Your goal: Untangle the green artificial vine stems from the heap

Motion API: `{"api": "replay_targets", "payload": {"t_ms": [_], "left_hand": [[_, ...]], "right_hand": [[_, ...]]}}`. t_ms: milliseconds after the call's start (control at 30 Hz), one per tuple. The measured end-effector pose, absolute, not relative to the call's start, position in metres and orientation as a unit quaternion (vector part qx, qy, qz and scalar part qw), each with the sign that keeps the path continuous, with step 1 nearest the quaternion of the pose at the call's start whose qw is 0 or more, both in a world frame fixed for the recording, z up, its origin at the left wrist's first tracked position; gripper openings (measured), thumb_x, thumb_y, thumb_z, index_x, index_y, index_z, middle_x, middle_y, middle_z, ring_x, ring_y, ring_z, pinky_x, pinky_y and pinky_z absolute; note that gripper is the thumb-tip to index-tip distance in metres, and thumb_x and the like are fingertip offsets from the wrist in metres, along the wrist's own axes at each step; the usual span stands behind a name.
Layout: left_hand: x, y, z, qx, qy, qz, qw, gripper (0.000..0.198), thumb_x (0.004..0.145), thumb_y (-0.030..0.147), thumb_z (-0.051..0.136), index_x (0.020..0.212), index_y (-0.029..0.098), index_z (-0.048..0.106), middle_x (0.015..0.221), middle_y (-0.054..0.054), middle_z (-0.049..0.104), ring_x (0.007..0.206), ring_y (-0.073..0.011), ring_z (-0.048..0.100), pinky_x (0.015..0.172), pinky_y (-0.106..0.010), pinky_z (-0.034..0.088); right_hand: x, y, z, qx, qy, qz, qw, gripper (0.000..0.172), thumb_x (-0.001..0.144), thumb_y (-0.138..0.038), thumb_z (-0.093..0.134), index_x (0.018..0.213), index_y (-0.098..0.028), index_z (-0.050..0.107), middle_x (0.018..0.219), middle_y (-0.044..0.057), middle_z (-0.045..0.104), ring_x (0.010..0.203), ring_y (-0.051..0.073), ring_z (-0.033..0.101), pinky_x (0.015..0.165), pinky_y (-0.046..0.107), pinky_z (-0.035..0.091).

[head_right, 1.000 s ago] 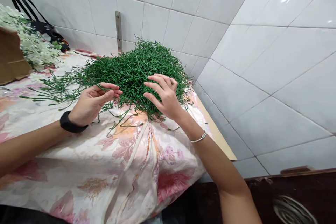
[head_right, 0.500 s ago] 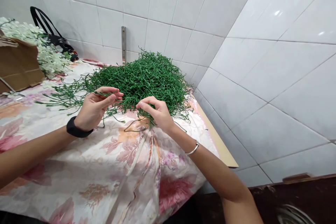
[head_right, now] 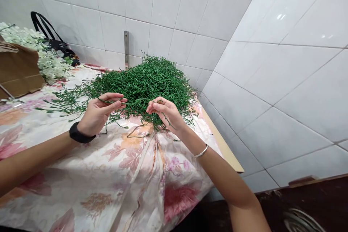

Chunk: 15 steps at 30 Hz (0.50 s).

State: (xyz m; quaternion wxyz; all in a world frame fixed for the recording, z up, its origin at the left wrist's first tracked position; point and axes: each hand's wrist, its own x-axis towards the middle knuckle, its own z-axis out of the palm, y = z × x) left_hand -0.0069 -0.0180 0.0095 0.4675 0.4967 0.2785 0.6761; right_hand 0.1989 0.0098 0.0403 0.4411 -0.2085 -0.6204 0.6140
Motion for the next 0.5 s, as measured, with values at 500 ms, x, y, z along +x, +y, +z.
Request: {"api": "replay_targets", "payload": {"t_ms": [500], "left_hand": [[-0.013,-0.015,0.010,0.473,0.273,0.686,0.481,0.015,0.069,0.020,0.066,0.082,0.013,0.064,0.078,-0.003,0.067,0.073,-0.0117,0.063,0.071,-0.023,0.052]], "right_hand": [[0.225,0.030,0.052,-0.260,-0.659,0.456,0.538,0.011,0.077,-0.021,0.054,0.083,-0.018,0.063,0.081,0.000,0.059,0.060,0.006,0.053,0.062,0.022,0.043]]}}
